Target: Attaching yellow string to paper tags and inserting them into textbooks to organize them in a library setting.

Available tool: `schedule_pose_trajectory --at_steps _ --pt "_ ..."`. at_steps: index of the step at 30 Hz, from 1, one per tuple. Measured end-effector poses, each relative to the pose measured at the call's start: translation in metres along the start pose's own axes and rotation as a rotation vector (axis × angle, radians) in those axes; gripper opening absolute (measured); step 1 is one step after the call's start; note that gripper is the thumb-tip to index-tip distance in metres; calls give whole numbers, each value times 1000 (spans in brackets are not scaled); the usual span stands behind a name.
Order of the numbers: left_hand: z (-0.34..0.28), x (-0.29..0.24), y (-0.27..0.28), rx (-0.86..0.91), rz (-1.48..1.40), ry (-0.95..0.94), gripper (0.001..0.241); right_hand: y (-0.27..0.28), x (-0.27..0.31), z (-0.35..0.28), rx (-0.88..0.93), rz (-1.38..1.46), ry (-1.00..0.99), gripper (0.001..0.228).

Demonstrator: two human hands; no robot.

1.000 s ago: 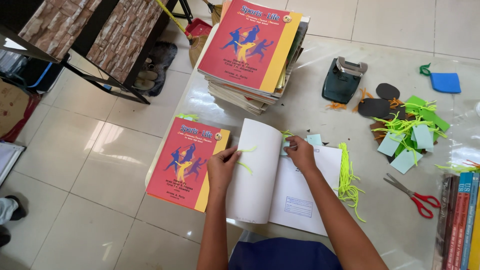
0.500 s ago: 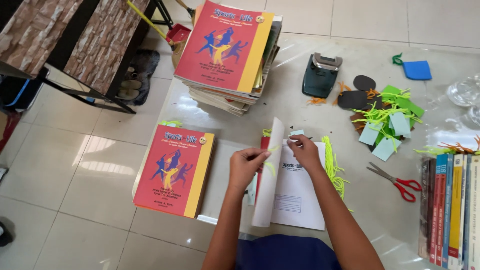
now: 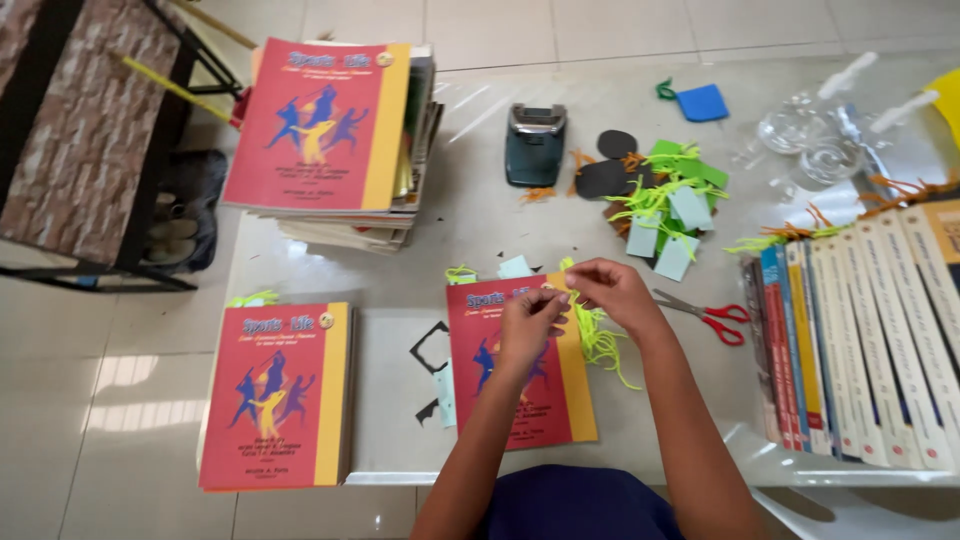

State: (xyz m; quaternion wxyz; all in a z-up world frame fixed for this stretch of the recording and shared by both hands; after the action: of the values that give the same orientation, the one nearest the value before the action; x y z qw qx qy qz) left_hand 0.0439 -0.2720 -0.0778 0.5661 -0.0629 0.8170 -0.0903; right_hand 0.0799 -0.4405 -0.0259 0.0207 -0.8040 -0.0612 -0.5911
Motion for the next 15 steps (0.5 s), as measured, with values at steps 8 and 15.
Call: schedule_pose_trajectory --at_steps 8,15 --pt "35 48 -48 185 -48 -18 25 61 -39 -9 -65 -2 -34 23" --pt "35 52 -80 300 19 92 51 95 -79 -16 -98 26 -55 21"
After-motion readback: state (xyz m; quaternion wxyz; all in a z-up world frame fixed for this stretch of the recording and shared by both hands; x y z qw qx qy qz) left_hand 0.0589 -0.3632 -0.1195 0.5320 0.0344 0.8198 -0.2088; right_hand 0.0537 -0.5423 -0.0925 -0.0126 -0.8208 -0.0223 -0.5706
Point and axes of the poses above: each hand's wrist, its own z-axis towards the middle knuckle, its own y-axis out of the back of the hand, x = y × z, the point moved 1 cm from there along z, towards the middle knuckle, and after that the axes turned 1 degree about x, right-handed, at the moved point
